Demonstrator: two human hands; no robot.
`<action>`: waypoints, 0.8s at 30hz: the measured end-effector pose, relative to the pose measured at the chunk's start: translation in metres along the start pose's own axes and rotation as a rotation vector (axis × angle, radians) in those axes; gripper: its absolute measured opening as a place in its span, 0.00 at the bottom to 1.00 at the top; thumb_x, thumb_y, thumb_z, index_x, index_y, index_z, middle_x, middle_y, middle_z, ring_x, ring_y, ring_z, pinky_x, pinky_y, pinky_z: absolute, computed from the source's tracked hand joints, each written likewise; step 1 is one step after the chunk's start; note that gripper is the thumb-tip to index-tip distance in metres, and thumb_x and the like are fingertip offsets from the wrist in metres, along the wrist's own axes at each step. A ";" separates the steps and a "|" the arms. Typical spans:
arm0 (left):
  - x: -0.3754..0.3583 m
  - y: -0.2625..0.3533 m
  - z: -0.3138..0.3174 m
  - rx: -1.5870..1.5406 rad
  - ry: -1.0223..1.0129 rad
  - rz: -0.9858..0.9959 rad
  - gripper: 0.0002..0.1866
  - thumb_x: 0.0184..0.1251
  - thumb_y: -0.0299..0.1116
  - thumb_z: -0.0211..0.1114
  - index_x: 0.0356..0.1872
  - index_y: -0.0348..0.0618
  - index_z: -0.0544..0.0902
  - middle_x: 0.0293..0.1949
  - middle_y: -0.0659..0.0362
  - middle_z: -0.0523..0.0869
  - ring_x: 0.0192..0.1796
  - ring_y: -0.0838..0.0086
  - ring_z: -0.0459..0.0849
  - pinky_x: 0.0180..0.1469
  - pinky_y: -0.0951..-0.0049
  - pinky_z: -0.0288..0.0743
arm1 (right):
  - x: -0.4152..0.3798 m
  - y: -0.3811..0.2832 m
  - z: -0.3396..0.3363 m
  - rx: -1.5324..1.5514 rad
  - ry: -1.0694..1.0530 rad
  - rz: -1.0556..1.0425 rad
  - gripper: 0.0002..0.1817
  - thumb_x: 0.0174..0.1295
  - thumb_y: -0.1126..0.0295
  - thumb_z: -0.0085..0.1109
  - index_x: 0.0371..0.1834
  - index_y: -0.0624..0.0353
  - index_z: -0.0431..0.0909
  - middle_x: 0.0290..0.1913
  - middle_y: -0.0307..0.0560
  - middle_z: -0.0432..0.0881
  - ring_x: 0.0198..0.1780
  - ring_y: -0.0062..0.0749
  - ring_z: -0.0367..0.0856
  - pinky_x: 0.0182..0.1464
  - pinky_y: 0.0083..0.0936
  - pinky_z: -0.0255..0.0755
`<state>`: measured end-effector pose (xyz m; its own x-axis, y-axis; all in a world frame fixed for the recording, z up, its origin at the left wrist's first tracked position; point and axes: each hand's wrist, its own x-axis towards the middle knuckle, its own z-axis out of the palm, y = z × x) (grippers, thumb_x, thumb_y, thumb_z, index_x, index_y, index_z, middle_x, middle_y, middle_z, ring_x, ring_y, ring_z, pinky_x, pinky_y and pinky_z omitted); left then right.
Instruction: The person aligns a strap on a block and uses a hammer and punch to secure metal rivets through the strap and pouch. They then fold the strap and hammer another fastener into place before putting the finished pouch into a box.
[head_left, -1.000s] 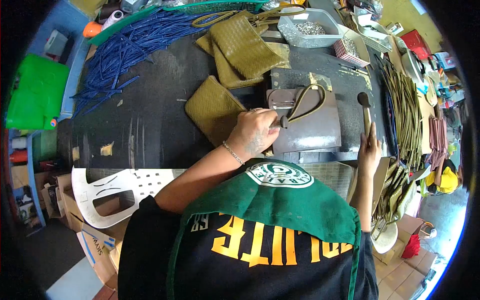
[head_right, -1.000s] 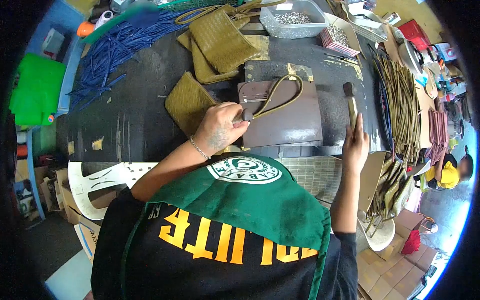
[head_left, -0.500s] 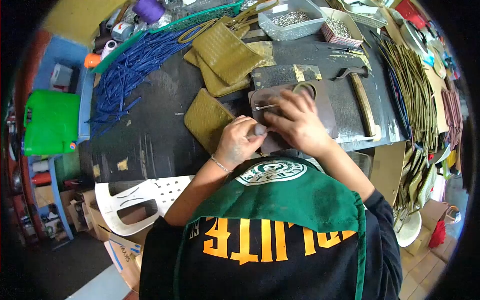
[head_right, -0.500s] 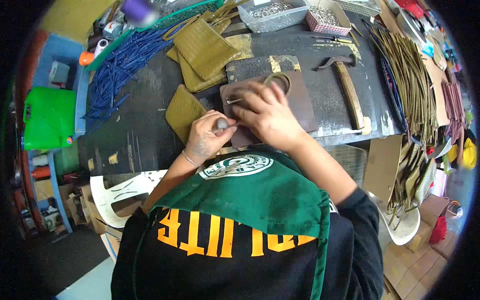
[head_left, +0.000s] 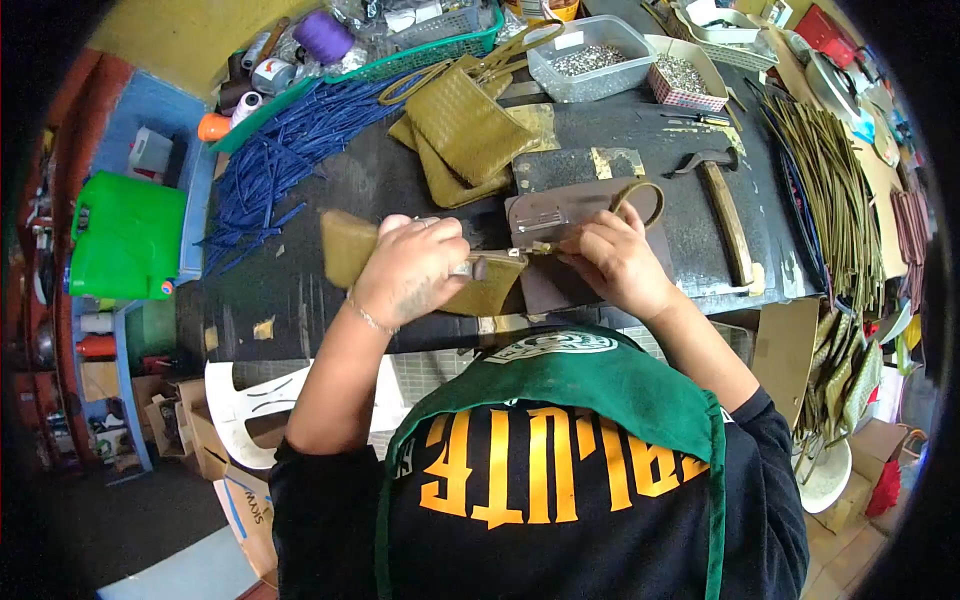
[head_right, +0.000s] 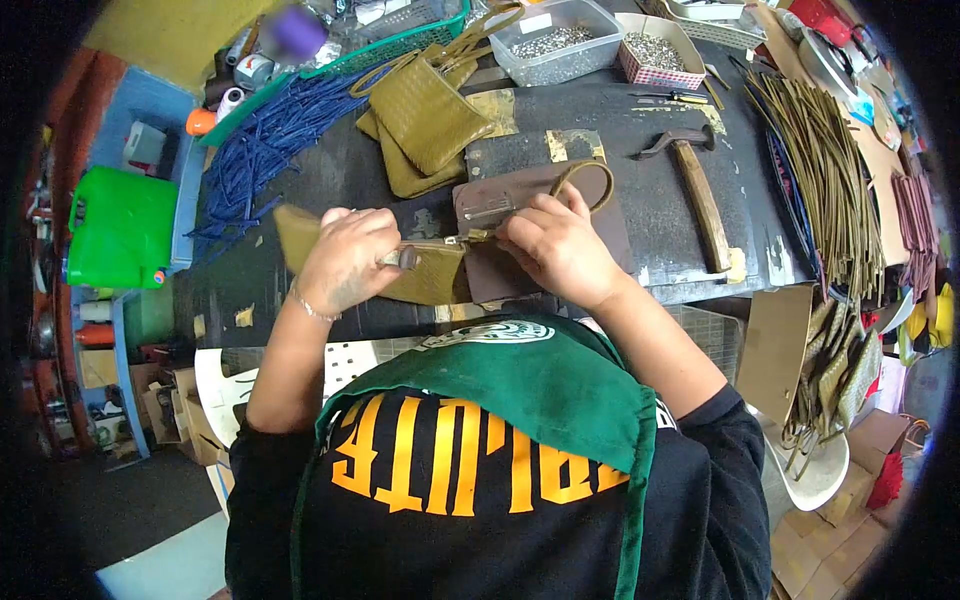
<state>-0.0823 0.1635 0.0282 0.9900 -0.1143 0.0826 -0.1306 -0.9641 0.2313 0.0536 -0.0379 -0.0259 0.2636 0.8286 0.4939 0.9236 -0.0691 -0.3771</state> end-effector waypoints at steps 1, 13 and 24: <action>0.000 0.009 -0.006 0.134 0.054 0.012 0.11 0.38 0.37 0.66 0.13 0.47 0.71 0.21 0.63 0.70 0.31 0.71 0.73 0.35 0.69 0.59 | 0.000 0.000 -0.003 0.003 0.017 0.028 0.07 0.43 0.71 0.58 0.27 0.50 0.72 0.29 0.32 0.74 0.38 0.29 0.71 0.50 0.38 0.55; -0.014 0.039 0.042 0.305 0.142 -0.103 0.02 0.42 0.27 0.56 0.18 0.46 0.72 0.24 0.63 0.70 0.32 0.71 0.74 0.29 0.68 0.64 | -0.016 0.008 0.018 0.002 0.028 0.197 0.06 0.42 0.72 0.58 0.25 0.47 0.74 0.31 0.28 0.75 0.39 0.29 0.70 0.55 0.53 0.49; -0.003 0.026 0.029 -0.374 0.089 -0.185 0.09 0.45 0.32 0.64 0.23 0.39 0.74 0.25 0.60 0.72 0.29 0.69 0.73 0.31 0.72 0.67 | -0.006 -0.001 0.005 0.029 0.083 0.157 0.07 0.40 0.74 0.59 0.24 0.49 0.75 0.32 0.31 0.75 0.39 0.28 0.72 0.58 0.48 0.49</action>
<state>-0.0869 0.1317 0.0063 0.9923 0.0897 0.0859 0.0228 -0.8112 0.5843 0.0500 -0.0399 -0.0325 0.4270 0.7603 0.4896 0.8614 -0.1772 -0.4761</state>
